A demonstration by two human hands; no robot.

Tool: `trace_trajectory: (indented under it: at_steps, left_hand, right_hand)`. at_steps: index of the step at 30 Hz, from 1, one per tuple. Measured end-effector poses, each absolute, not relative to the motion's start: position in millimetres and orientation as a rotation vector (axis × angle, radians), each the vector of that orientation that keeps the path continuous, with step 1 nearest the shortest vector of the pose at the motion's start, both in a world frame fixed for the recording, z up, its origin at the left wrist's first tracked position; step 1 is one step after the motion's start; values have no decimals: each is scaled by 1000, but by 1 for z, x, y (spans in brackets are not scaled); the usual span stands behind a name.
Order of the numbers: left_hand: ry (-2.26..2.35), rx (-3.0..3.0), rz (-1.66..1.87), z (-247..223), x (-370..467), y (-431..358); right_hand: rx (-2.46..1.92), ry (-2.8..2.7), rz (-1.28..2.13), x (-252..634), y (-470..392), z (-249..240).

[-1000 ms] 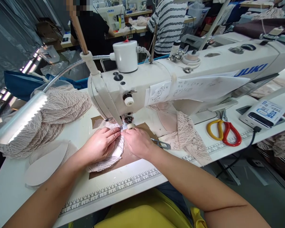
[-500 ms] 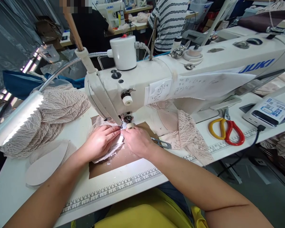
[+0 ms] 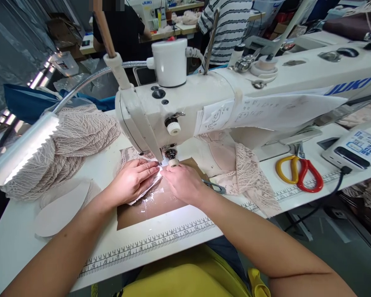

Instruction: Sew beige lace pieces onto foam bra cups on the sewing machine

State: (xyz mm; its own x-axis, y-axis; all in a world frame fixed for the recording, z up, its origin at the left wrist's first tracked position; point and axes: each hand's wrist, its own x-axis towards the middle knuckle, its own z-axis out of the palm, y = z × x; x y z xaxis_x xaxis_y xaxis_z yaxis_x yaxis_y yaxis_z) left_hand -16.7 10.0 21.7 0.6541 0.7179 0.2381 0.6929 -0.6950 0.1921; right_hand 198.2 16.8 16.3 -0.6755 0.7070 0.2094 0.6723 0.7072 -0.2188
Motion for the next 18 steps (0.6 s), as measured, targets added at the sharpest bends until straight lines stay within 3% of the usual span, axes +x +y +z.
trace_trajectory:
  at_steps: [18]
  left_hand:
    - [1080,2843,417,24,-21,6]
  right_hand:
    - [-1217,-2558,224,196,15,17]
